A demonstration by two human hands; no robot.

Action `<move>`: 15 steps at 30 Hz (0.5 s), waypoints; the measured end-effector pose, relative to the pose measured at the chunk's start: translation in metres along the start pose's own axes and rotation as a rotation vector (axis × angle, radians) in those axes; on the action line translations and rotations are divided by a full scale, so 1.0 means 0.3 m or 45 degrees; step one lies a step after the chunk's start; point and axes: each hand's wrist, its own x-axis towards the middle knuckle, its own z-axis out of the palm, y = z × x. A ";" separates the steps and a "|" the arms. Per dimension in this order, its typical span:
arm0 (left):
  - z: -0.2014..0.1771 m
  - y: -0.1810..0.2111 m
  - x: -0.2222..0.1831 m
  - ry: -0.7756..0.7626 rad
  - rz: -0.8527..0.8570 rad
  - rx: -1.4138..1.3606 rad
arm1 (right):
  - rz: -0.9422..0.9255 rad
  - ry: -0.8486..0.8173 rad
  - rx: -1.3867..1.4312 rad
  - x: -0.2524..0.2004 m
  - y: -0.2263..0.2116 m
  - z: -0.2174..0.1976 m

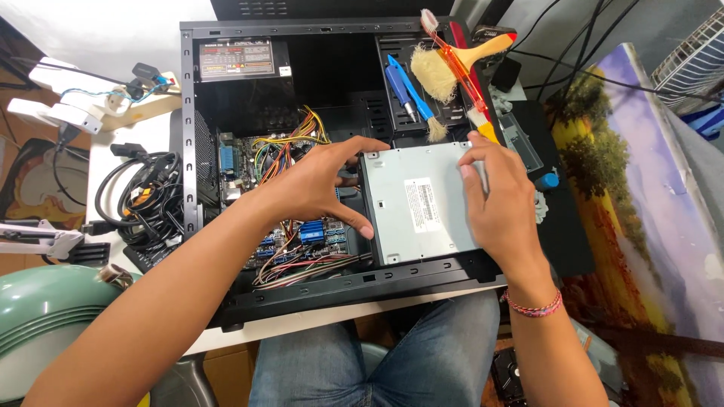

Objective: The recorder is installing an optical drive into a computer chassis, applying screws and checking the fit.

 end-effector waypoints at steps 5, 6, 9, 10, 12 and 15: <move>-0.001 -0.003 0.004 -0.001 -0.014 0.012 | -0.107 -0.045 -0.067 0.008 -0.008 -0.004; -0.004 -0.007 0.002 0.000 0.023 -0.015 | -0.151 -0.038 -0.084 0.010 -0.010 -0.007; -0.005 -0.007 0.001 -0.001 0.037 0.019 | 0.086 0.100 0.142 0.013 0.005 -0.027; -0.008 -0.011 -0.001 0.002 0.036 0.021 | 0.083 0.099 0.144 0.007 0.020 -0.030; -0.005 -0.019 0.001 -0.008 0.103 -0.029 | 0.167 0.251 0.171 -0.015 0.056 -0.041; -0.006 -0.011 -0.004 0.020 0.127 0.032 | 0.288 0.256 0.200 -0.044 0.044 -0.052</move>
